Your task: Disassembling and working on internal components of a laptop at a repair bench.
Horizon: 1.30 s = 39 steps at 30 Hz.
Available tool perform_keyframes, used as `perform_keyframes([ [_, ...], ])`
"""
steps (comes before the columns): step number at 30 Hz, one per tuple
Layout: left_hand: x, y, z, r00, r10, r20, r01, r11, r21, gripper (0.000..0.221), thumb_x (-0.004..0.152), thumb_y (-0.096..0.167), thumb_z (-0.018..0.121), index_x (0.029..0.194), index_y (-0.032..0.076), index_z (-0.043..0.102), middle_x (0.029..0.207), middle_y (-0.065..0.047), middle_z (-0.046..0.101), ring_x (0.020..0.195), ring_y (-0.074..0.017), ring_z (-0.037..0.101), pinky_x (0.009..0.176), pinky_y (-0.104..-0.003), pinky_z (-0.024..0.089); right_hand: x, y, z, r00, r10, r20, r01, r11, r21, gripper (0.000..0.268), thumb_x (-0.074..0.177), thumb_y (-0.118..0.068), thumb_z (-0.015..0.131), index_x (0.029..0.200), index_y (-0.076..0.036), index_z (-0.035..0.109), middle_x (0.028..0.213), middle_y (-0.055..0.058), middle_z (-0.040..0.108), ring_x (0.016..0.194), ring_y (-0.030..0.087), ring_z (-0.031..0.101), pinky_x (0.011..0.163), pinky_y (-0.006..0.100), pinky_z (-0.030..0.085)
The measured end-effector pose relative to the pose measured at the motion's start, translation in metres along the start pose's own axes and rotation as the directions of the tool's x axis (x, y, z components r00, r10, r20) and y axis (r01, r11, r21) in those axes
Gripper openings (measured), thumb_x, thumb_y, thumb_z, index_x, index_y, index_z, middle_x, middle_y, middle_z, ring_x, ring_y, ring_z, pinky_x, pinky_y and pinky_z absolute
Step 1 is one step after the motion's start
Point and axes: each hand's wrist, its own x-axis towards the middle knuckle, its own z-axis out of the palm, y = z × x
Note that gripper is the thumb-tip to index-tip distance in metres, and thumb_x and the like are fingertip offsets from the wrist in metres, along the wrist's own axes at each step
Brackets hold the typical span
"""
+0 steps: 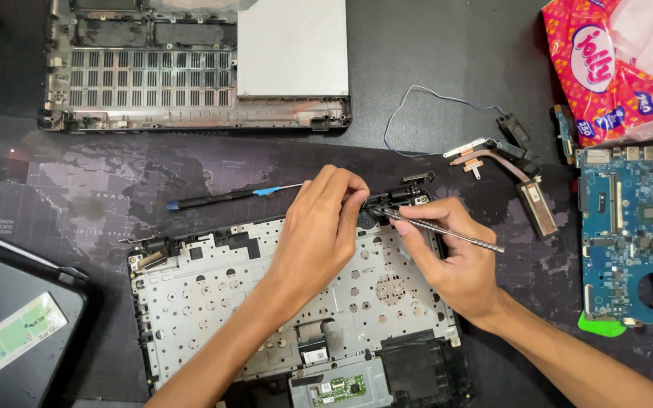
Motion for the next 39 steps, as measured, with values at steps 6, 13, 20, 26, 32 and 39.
perform_keyframes([
  [6,-0.009,0.004,-0.013,1.0,-0.004,0.024,0.003,0.999,0.042,0.008,0.098,0.007,0.063,0.102,0.001,0.059,0.096,-0.013,0.06,0.091,-0.0327,0.06,0.081,-0.044,0.048,0.001,-0.003,0.0,0.998,-0.055,0.009,0.055,0.998,-0.022,0.02,0.096,0.002,0.071,0.115,0.005,0.064,0.107,0.01,0.072,0.099,0.011,0.07,0.09,0.024,0.058],
  [13,-0.01,0.009,-0.02,0.995,-0.064,0.071,0.058,0.995,0.084,0.01,0.093,0.007,0.066,0.099,0.001,0.06,0.094,-0.012,0.06,0.09,-0.0325,0.061,0.079,-0.044,0.049,0.002,-0.007,0.001,0.998,-0.064,0.016,0.064,0.998,-0.023,0.02,0.096,0.002,0.071,0.115,0.004,0.065,0.107,0.01,0.074,0.099,0.011,0.071,0.09,0.024,0.059],
  [20,-0.008,0.008,-0.017,0.999,0.015,0.043,-0.017,0.998,0.058,0.01,0.089,0.007,0.067,0.098,0.003,0.065,0.092,-0.012,0.061,0.088,-0.0319,0.06,0.079,-0.043,0.048,0.004,-0.01,-0.002,0.986,-0.166,0.004,0.164,0.967,-0.196,0.019,0.09,0.001,0.078,0.106,0.004,0.068,0.101,0.012,0.076,0.089,0.014,0.074,0.08,0.026,0.058],
  [26,-0.001,0.009,-0.014,0.999,-0.045,0.019,0.045,0.999,-0.026,0.009,0.091,0.011,0.066,0.096,0.005,0.067,0.084,-0.01,0.06,0.08,-0.0289,0.059,0.077,-0.04,0.046,0.004,-0.012,-0.001,0.972,-0.235,0.015,0.234,0.957,-0.173,0.018,0.088,0.005,0.077,0.104,0.005,0.069,0.104,0.015,0.075,0.094,0.021,0.076,0.085,0.029,0.06],
  [32,-0.001,0.008,-0.013,0.997,-0.072,0.042,0.073,0.997,-0.027,0.01,0.087,0.012,0.065,0.087,0.002,0.061,0.081,-0.01,0.058,0.078,-0.0289,0.057,0.076,-0.04,0.045,0.004,-0.013,0.0,0.967,-0.255,0.012,0.254,0.955,-0.155,0.017,0.087,0.008,0.077,0.102,0.006,0.069,0.102,0.016,0.075,0.091,0.021,0.076,0.082,0.03,0.061],
  [39,0.002,0.01,-0.011,0.999,-0.007,0.044,0.001,0.99,0.138,0.014,0.085,0.012,0.067,0.084,0.002,0.057,0.081,-0.012,0.059,0.082,-0.0333,0.058,0.077,-0.045,0.045,0.005,-0.014,0.0,0.964,-0.264,0.029,0.265,0.95,-0.166,0.017,0.087,0.01,0.077,0.101,0.007,0.07,0.102,0.017,0.075,0.091,0.022,0.077,0.081,0.029,0.061],
])
